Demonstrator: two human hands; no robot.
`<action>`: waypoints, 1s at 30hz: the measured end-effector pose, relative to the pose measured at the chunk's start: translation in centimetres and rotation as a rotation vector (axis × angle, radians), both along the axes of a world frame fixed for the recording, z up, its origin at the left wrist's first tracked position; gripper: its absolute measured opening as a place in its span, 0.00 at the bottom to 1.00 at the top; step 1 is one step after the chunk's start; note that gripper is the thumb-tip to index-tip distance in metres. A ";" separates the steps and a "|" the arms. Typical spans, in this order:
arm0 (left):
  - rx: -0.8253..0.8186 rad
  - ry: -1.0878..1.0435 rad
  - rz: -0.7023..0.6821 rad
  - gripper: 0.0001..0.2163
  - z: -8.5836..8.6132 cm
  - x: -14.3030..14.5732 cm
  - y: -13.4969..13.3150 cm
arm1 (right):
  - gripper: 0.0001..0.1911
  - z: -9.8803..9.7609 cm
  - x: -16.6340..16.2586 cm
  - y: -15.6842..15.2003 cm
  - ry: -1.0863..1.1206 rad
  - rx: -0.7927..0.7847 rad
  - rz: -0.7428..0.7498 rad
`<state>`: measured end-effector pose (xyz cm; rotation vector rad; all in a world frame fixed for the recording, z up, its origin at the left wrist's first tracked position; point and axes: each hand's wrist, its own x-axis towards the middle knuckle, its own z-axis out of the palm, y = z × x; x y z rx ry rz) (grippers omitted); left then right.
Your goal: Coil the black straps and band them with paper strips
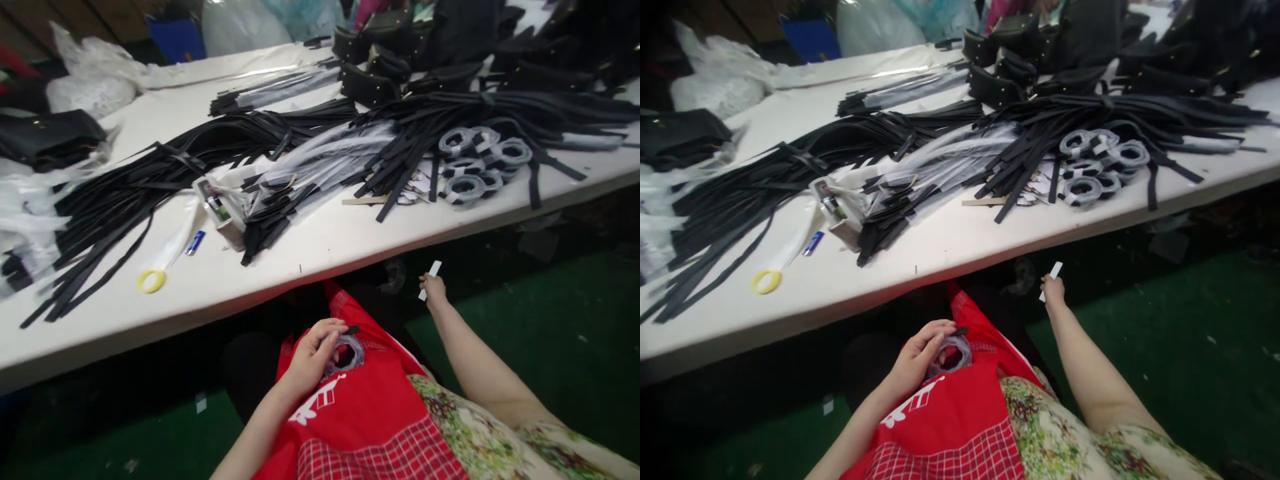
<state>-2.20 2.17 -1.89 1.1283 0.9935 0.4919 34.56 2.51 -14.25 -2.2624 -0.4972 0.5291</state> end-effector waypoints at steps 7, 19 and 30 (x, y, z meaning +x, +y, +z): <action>0.033 0.078 -0.202 0.18 1.4 2.5 2.0 | 0.15 7.1 4.1 -1.4 0.072 0.117 0.252; -0.216 0.075 -0.136 0.21 0.8 4.7 2.8 | 0.13 16.9 -7.7 -5.4 0.041 -0.022 1.332; -0.126 0.118 -0.153 0.23 0.4 3.3 1.9 | 0.12 18.3 -15.0 -2.3 -0.428 -0.209 1.588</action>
